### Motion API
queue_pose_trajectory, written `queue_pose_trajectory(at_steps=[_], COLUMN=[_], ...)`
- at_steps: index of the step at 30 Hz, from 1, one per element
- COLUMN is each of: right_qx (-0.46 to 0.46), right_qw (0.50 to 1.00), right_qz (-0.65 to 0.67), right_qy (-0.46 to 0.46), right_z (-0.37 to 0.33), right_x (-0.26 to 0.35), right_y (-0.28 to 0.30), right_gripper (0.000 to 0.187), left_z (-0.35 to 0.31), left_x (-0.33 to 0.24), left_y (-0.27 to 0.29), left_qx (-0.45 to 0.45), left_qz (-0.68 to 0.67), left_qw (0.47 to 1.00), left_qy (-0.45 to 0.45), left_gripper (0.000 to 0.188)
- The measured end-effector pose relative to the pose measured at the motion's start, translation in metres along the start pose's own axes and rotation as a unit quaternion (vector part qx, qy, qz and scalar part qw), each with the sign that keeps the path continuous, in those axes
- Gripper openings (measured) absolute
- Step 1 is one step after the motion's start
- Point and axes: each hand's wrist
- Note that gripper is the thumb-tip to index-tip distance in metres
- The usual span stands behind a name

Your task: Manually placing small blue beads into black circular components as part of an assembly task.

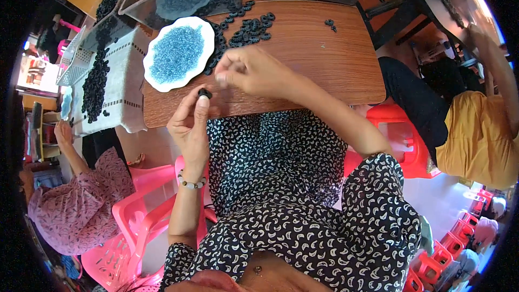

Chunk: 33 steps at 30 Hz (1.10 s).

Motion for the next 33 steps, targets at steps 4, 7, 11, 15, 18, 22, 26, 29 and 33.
queue_pose_trajectory(at_steps=[4, 7, 11, 15, 18, 22, 26, 29, 33], right_qx=[-0.072, -0.133, -0.139, -0.115, -0.115, -0.13, -0.117, -0.116, -0.122], right_qw=[0.974, 0.937, 0.909, 0.893, 0.891, 0.858, 0.851, 0.866, 0.857], right_qz=[-0.208, -0.308, -0.38, -0.425, -0.431, -0.488, -0.505, -0.483, -0.492], right_qy=[0.048, 0.097, 0.102, 0.089, 0.084, 0.092, 0.085, 0.062, 0.094], right_z=[0.056, 0.097, 0.133, 0.149, 0.155, 0.157, 0.159, 0.158, 0.154], right_x=[-0.001, -0.009, -0.017, -0.018, -0.018, -0.023, -0.024, -0.022, -0.025], right_y=[0.017, 0.027, 0.033, 0.025, 0.02, 0.013, 0.013, 0.014, 0.01], right_gripper=[0.022, 0.021, 0.021, 0.021, 0.02, 0.019, 0.018, 0.015, 0.015], left_z=[0.003, 0.003, 0.004, 0.005, 0.005, 0.004, 0.004, 0.004, 0.003], left_x=[0.001, 0.005, 0.006, 0.011, 0.014, 0.015, 0.017, 0.017, 0.021], left_y=[0.012, 0.019, 0.018, 0.017, 0.014, 0.009, 0.009, 0.008, 0.008], left_qx=[-0.024, -0.021, -0.007, -0.002, 0.001, 0.007, 0.004, -0.002, -0.005], left_qz=[-0.105, -0.139, -0.136, -0.133, -0.139, -0.132, -0.135, -0.136, -0.139], left_qw=[0.992, 0.985, 0.983, 0.983, 0.982, 0.984, 0.984, 0.983, 0.984], left_qy=[0.064, 0.103, 0.12, 0.129, 0.127, 0.119, 0.118, 0.123, 0.113], left_gripper=[0.028, 0.029, 0.026, 0.025, 0.025, 0.025, 0.025, 0.025, 0.024])
Point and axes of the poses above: each hand's wrist, its own z-axis towards the middle knuckle, its own y-axis out of the back of the hand, x = y × z, and after that the axes turned 4 degrees about -y, right-handed
